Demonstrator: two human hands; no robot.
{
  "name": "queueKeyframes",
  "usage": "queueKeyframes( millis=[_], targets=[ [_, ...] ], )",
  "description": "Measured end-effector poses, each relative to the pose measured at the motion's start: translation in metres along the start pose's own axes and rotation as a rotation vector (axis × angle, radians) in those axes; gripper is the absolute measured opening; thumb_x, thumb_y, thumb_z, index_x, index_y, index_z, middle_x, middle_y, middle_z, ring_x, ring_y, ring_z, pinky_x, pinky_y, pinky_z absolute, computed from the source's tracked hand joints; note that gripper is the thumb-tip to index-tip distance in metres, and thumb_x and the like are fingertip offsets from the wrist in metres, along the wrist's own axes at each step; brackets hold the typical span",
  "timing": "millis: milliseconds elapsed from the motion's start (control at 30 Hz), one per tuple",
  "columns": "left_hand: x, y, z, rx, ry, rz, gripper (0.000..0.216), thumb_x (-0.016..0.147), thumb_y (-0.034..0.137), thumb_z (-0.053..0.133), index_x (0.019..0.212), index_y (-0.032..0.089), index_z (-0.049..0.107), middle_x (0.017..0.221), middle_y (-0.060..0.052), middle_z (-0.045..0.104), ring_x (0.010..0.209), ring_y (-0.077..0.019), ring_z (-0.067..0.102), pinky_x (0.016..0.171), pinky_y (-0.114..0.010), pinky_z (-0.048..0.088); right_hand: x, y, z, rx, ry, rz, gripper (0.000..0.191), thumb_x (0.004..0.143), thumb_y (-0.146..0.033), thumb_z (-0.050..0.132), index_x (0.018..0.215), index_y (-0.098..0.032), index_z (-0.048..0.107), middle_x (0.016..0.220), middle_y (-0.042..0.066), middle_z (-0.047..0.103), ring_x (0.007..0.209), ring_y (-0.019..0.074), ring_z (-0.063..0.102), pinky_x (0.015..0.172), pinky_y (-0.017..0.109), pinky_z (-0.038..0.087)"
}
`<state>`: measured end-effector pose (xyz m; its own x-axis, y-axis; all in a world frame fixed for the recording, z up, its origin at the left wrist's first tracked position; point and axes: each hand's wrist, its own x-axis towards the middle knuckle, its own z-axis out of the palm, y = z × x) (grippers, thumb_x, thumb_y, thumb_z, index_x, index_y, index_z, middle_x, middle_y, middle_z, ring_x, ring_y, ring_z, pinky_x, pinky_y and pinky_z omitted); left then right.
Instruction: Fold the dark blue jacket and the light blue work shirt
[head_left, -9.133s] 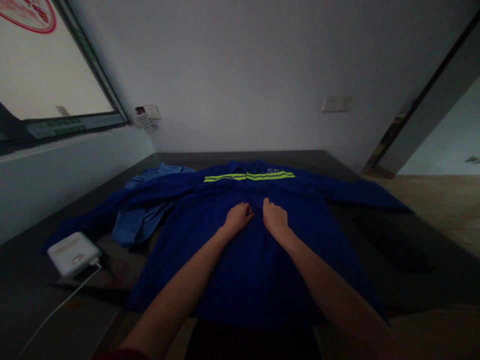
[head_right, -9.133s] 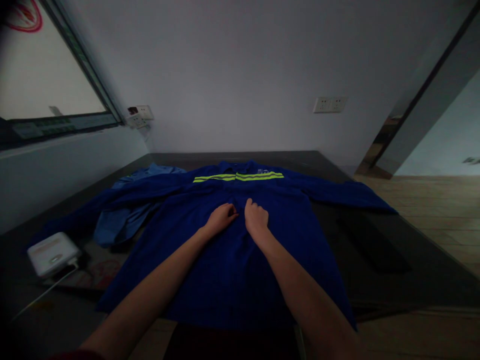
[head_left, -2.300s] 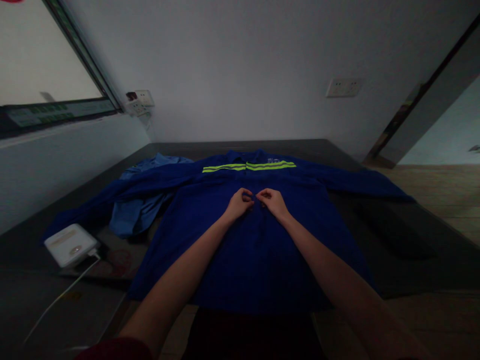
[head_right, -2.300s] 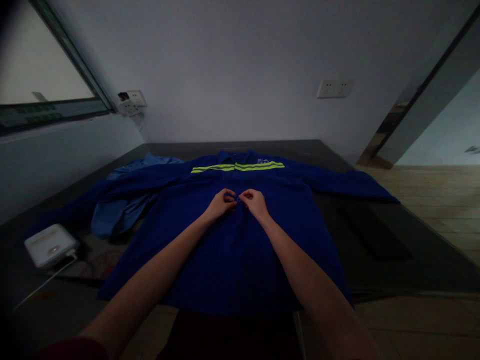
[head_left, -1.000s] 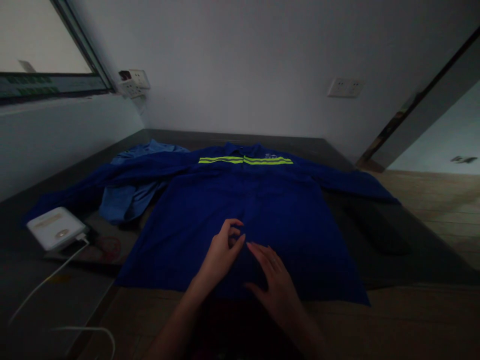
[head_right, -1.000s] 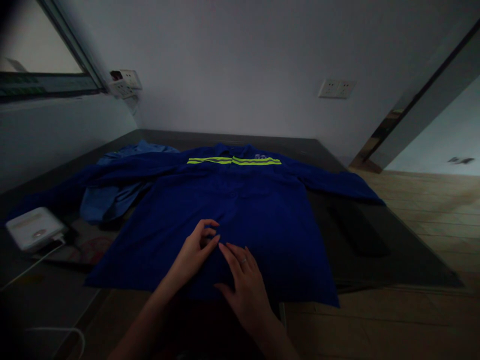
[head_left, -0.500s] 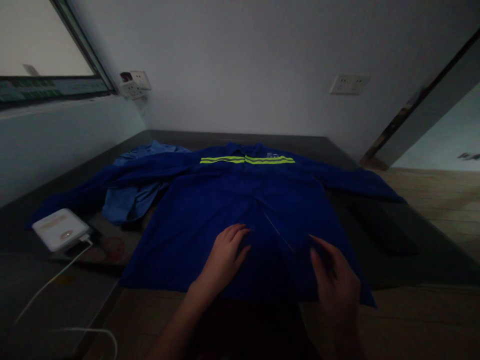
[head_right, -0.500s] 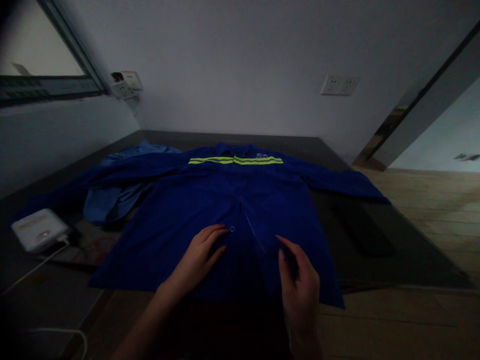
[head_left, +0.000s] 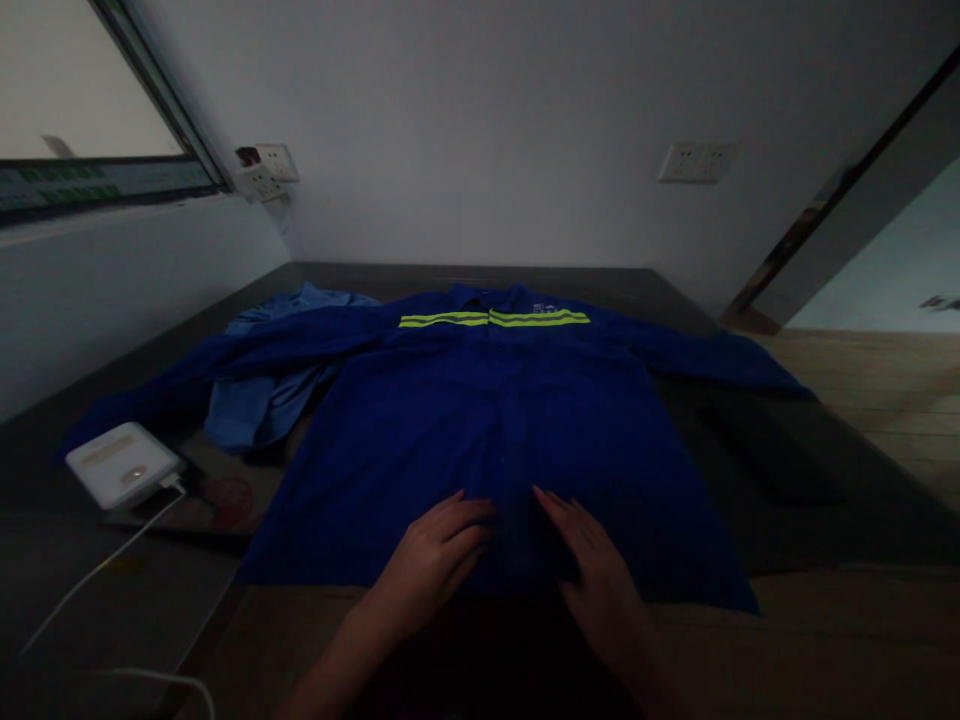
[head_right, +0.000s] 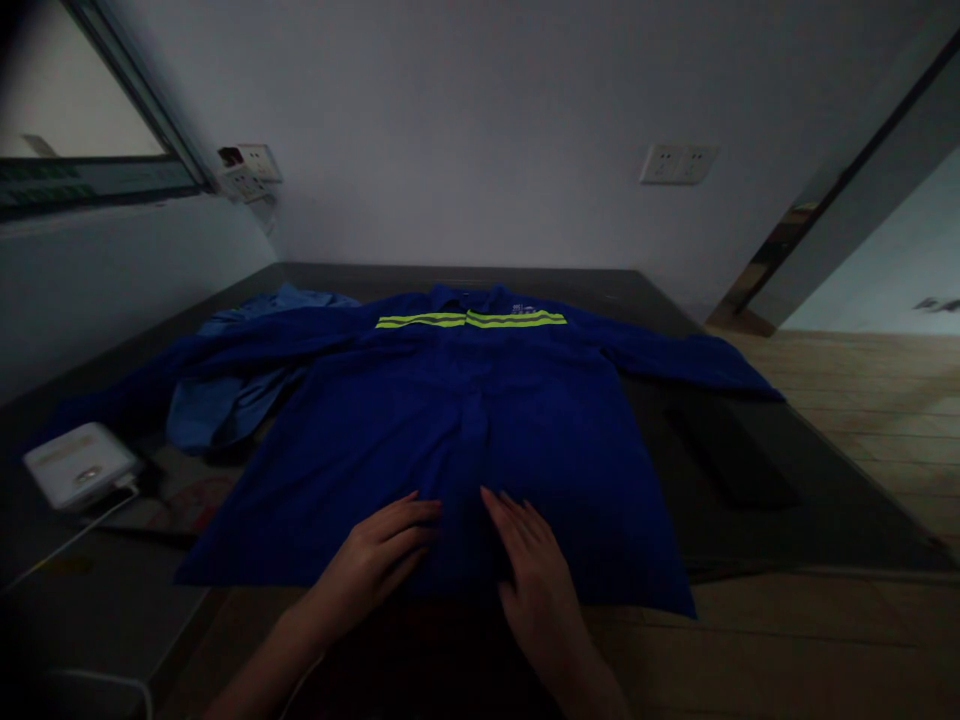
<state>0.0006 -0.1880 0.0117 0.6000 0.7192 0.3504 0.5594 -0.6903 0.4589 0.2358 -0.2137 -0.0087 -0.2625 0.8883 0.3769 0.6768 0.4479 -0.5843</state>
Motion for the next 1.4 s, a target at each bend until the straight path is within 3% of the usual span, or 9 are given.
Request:
queueKeyframes(
  millis=[133, 267, 433, 533, 633, 767, 833, 1033, 1400],
  targets=[
    [-0.006, 0.001, -0.011, -0.013, 0.157, 0.010, 0.025, 0.093, 0.017, 0.046, 0.109, 0.026, 0.062, 0.117, -0.005, 0.067, 0.113, -0.0180, 0.060, 0.103, -0.040, 0.047, 0.007, 0.009, -0.031, -0.005, 0.063, -0.036, 0.088, 0.056, 0.004, 0.030, 0.132, -0.032, 0.053, 0.132, -0.004, 0.058, 0.123, 0.0158, 0.053, 0.107, 0.042, 0.042],
    [-0.011, 0.003, -0.016, 0.006, 0.153, 0.064, 0.024, 0.092, 0.015, 0.047, 0.109, 0.025, 0.061, 0.114, -0.005, 0.068, 0.109, -0.0169, 0.062, 0.102, -0.040, 0.046, 0.014, 0.012, -0.062, -0.052, 0.164, -0.095, 0.080, 0.061, 0.003, 0.031, 0.128, -0.031, 0.058, 0.135, -0.003, 0.055, 0.123, 0.0174, 0.052, 0.106, 0.041, 0.042],
    [-0.011, 0.011, -0.015, 0.002, -0.027, 0.062, 0.013, 0.090, 0.025, 0.055, 0.099, 0.023, 0.064, 0.108, -0.002, 0.069, 0.102, -0.0171, 0.064, 0.103, -0.041, 0.043, -0.001, 0.023, -0.066, -0.120, -0.149, -0.006, 0.076, 0.066, 0.002, 0.035, 0.131, -0.031, 0.054, 0.140, -0.002, 0.050, 0.128, 0.0188, 0.048, 0.109, 0.044, 0.038],
    [0.001, 0.014, -0.019, -0.009, 0.005, 0.022, 0.014, 0.091, 0.025, 0.054, 0.100, 0.022, 0.064, 0.104, -0.002, 0.070, 0.095, -0.0161, 0.065, 0.094, -0.036, 0.047, -0.010, 0.026, -0.067, -0.139, -0.373, 0.042, 0.060, 0.078, -0.016, 0.057, 0.135, -0.030, 0.050, 0.144, 0.003, 0.045, 0.134, 0.0272, 0.039, 0.107, 0.053, 0.037],
    [0.022, 0.012, -0.021, -0.018, 0.089, -0.105, 0.015, 0.093, 0.022, 0.050, 0.099, 0.021, 0.064, 0.099, -0.002, 0.070, 0.091, -0.0155, 0.065, 0.084, -0.030, 0.049, -0.005, 0.013, -0.070, -0.124, -0.329, 0.024, 0.060, 0.076, -0.040, 0.069, 0.133, -0.031, 0.052, 0.144, 0.007, 0.046, 0.135, 0.0321, 0.035, 0.105, 0.055, 0.038],
    [0.054, 0.001, -0.011, -0.004, 0.107, -0.326, 0.015, 0.091, 0.018, 0.051, 0.099, 0.019, 0.063, 0.099, -0.003, 0.066, 0.090, -0.0171, 0.063, 0.082, -0.029, 0.050, 0.024, -0.016, -0.050, -0.056, -0.060, 0.038, 0.026, 0.091, -0.035, 0.053, 0.113, -0.025, 0.063, 0.120, 0.008, 0.062, 0.113, 0.0239, 0.056, 0.095, 0.041, 0.047],
    [0.063, -0.005, -0.002, 0.020, 0.081, -0.405, 0.015, 0.089, 0.017, 0.053, 0.101, 0.019, 0.062, 0.100, -0.004, 0.065, 0.088, -0.0180, 0.063, 0.081, -0.030, 0.050, 0.041, -0.024, -0.030, -0.080, -0.007, 0.069, 0.019, 0.091, -0.031, 0.053, 0.105, -0.021, 0.063, 0.108, 0.008, 0.065, 0.103, 0.0233, 0.059, 0.089, 0.039, 0.049],
    [0.064, -0.015, 0.012, 0.053, 0.029, -0.504, 0.013, 0.087, 0.023, 0.057, 0.099, 0.018, 0.061, 0.099, -0.005, 0.061, 0.090, -0.0201, 0.061, 0.080, -0.032, 0.049, 0.067, -0.016, 0.012, -0.307, -0.024, 0.221, 0.025, 0.080, -0.029, 0.068, 0.100, -0.019, 0.058, 0.099, 0.010, 0.062, 0.093, 0.0275, 0.057, 0.079, 0.041, 0.049],
    [0.066, -0.011, 0.014, 0.041, 0.007, -0.500, 0.006, 0.086, 0.019, 0.059, 0.091, 0.020, 0.058, 0.094, -0.002, 0.062, 0.091, -0.0188, 0.059, 0.076, -0.028, 0.044, 0.074, -0.024, 0.008, -0.480, -0.163, 0.277, 0.014, 0.084, -0.014, 0.055, 0.097, -0.020, 0.056, 0.099, 0.007, 0.060, 0.093, 0.0238, 0.058, 0.066, 0.031, 0.043]
  ],
)
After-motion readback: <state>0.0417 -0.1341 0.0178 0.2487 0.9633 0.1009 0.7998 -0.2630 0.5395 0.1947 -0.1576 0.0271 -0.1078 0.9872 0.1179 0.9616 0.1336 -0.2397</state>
